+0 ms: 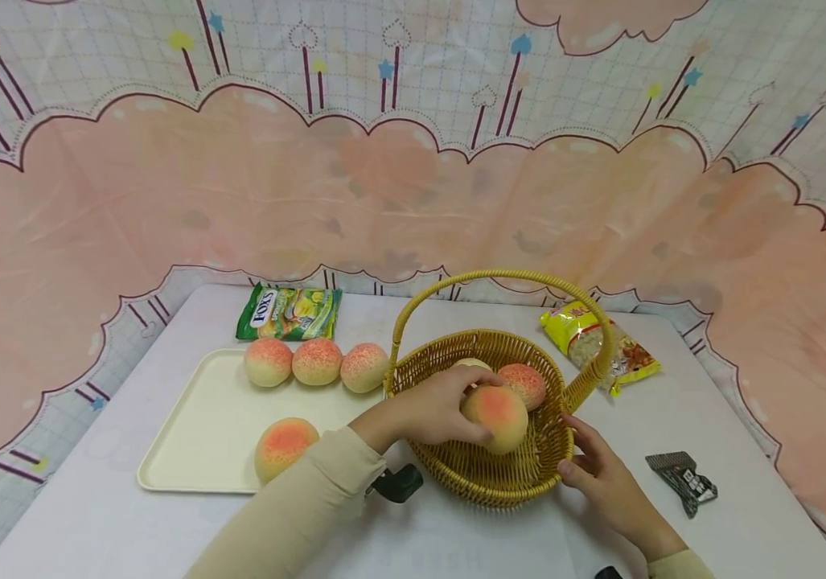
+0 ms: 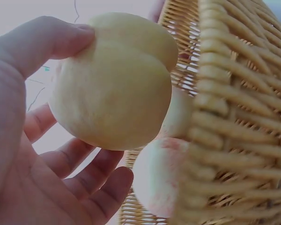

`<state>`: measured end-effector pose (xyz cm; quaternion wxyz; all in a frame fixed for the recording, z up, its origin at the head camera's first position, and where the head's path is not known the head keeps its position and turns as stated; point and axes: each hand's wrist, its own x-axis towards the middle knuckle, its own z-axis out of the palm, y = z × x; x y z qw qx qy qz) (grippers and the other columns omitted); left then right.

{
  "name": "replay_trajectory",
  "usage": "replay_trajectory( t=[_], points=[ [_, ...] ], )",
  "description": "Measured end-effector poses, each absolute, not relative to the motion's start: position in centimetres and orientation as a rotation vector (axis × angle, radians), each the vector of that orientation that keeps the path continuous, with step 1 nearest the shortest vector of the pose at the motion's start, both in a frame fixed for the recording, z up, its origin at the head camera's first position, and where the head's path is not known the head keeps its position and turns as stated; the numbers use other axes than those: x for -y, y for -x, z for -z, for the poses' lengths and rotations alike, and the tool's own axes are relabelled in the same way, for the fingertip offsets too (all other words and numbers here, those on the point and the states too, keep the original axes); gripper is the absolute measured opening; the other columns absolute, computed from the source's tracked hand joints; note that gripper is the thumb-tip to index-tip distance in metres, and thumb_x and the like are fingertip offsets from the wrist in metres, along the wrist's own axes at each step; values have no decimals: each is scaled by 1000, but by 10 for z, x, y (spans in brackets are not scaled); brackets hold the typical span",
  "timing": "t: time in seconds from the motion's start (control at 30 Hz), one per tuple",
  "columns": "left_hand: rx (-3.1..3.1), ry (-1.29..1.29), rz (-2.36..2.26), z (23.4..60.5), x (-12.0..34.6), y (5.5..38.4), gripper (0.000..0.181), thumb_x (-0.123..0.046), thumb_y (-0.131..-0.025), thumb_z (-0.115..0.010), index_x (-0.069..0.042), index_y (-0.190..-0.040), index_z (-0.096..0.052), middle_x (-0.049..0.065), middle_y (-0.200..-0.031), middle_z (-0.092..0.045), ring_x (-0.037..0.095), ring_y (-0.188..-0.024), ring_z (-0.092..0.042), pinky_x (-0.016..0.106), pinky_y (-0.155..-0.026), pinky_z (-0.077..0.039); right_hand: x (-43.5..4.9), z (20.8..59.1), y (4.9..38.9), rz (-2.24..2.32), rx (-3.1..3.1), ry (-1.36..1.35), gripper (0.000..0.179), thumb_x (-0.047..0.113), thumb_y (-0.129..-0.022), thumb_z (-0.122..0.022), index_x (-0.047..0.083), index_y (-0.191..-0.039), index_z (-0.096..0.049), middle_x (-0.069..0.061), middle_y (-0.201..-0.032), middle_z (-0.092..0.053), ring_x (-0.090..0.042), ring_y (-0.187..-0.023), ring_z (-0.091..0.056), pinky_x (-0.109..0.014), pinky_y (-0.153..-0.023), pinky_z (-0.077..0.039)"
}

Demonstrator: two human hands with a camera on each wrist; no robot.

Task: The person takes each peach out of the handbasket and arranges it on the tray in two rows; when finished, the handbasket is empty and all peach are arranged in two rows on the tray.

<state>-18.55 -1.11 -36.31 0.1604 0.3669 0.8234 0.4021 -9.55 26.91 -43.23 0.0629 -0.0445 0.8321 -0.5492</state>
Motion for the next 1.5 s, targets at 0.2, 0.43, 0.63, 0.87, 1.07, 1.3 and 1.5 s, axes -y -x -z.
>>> replay_trajectory(
  t=[0.2, 0.43, 0.63, 0.87, 1.07, 1.3, 1.5],
  points=[
    [-2378, -1060, -1157, 355, 24, 183, 63, -26, -83, -79, -13, -139, -53, 0, -132, -54, 13, -113, -53, 30, -95, -45, -270, 432, 95, 1637, -2510, 117, 66, 12, -103, -57, 6, -157, -21, -39, -151, -27, -39, -115, -59, -29, -80, -54],
    [-2451, -1054, -1140, 342, 45, 175, 61, -26, -83, -78, -12, -137, -55, 1, -135, -53, 16, -120, -50, 36, -101, -43, -270, 431, 96, 1636, -2498, 118, 66, 13, -103, -57, 6, -158, -20, -39, -151, -26, -39, -116, -59, -29, -80, -54],
    [-2461, -1057, -1174, 333, 64, 166, 60, -24, -82, -79, -11, -136, -55, 3, -138, -52, 18, -126, -49, 40, -103, -42, -271, 432, 96, 1656, -2489, 124, 66, 11, -103, -57, 6, -158, -21, -40, -152, -25, -38, -115, -59, -29, -80, -55],
    [-2507, -1033, -1158, 327, 91, 161, 61, -26, -83, -79, -10, -136, -54, 4, -133, -55, 21, -118, -53, 45, -99, -45, -271, 433, 96, 1669, -2495, 123, 65, 10, -102, -57, 6, -157, -22, -39, -151, -28, -37, -114, -60, -29, -79, -55],
    [-2510, -975, -1233, 325, 118, 158, 60, -23, -83, -78, -10, -136, -53, 2, -126, -56, 20, -111, -53, 44, -95, -47, -271, 432, 96, 1664, -2480, 129, 66, 11, -103, -57, 5, -158, -20, -39, -151, -27, -38, -115, -59, -29, -80, -55],
    [-2569, -915, -1290, 324, 150, 157, 60, -20, -83, -79, -8, -136, -54, 1, -125, -58, 22, -111, -53, 43, -95, -48, -271, 431, 96, 1655, -2472, 118, 67, 12, -103, -57, 5, -158, -19, -39, -151, -26, -38, -115, -59, -30, -80, -54],
    [-2676, -805, -1287, 323, 178, 156, 61, -19, -83, -80, -4, -136, -53, 6, -125, -59, 25, -109, -55, 45, -93, -48, -270, 431, 96, 1655, -2475, 119, 67, 12, -103, -57, 5, -158, -20, -39, -152, -25, -37, -115, -59, -29, -81, -54]
  ],
)
